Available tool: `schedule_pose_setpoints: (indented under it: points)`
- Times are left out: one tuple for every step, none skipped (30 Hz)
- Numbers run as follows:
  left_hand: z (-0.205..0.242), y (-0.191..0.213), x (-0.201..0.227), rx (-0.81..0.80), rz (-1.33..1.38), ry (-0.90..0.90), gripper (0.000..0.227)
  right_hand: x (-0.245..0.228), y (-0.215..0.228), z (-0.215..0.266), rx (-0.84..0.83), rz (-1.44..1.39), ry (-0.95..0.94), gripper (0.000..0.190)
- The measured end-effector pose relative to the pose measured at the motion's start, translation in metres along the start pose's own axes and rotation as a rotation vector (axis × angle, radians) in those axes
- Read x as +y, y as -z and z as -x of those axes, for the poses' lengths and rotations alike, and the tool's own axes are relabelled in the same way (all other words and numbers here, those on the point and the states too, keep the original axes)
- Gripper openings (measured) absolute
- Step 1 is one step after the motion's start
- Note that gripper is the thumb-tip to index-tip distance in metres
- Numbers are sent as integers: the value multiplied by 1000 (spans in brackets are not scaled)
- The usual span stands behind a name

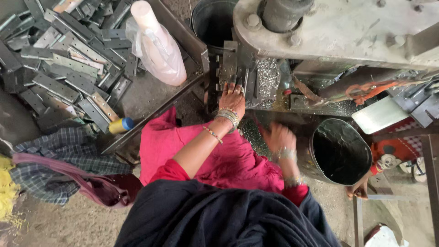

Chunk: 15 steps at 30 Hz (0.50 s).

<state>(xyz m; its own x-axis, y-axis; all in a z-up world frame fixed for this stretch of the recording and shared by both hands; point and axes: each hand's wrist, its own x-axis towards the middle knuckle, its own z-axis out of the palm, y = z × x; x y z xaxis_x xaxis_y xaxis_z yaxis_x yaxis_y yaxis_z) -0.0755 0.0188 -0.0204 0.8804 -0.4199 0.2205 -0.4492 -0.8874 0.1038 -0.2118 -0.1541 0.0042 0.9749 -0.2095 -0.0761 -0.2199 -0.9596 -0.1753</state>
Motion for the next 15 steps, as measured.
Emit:
schedule_pose_setpoints:
  points:
    - [0, 4, -1, 61, 5, 3, 47, 6, -21, 8, -73, 3, -22, 51]
    - [1, 8, -2, -38, 5, 8, 46, 13, -40, 14, -133, -3, -46, 51]
    - [0, 11, 0, -126, 9, 22, 44, 25, -53, 10, -189, -27, -50, 52]
    - [-1, 15, 3, -215, 14, 37, 42, 36, -61, 8, -245, -52, -42, 54]
    - [1, 21, -2, -196, -9, 44, 41, 36, -70, 6, -307, -95, -39, 56]
    - [2, 26, -6, -177, -33, 50, 40, 32, -73, 0, -369, -139, -34, 58]
    - [0, 27, 2, -157, -37, 49, 40, 40, -69, -5, -302, -84, 19, 55]
    - [-3, 27, 9, -169, -36, 35, 40, 46, -60, -13, -247, -35, 37, 55]
    - [-12, 30, 6, -175, -49, 32, 39, 39, -50, -29, -193, -4, 62, 54]
    - [-22, 32, 2, -181, -62, 29, 39, 31, -37, -48, -142, 15, 78, 54]
    - [-20, 26, 6, -179, -94, 32, 40, 30, -30, -54, -124, 24, 76, 54]
    - [-20, 21, 10, -176, -126, 35, 41, 33, -25, -51, -119, 22, 70, 54]
    - [-31, 19, 6, -151, -173, 41, 42, 29, -20, -58, -97, 19, 77, 53]
    - [-39, 18, 3, -151, -167, 52, 44, 27, -19, -60, -94, 19, 83, 53]
    - [-42, 15, 2, -158, -157, 63, 46, 27, -23, -55, -100, 32, 87, 53]
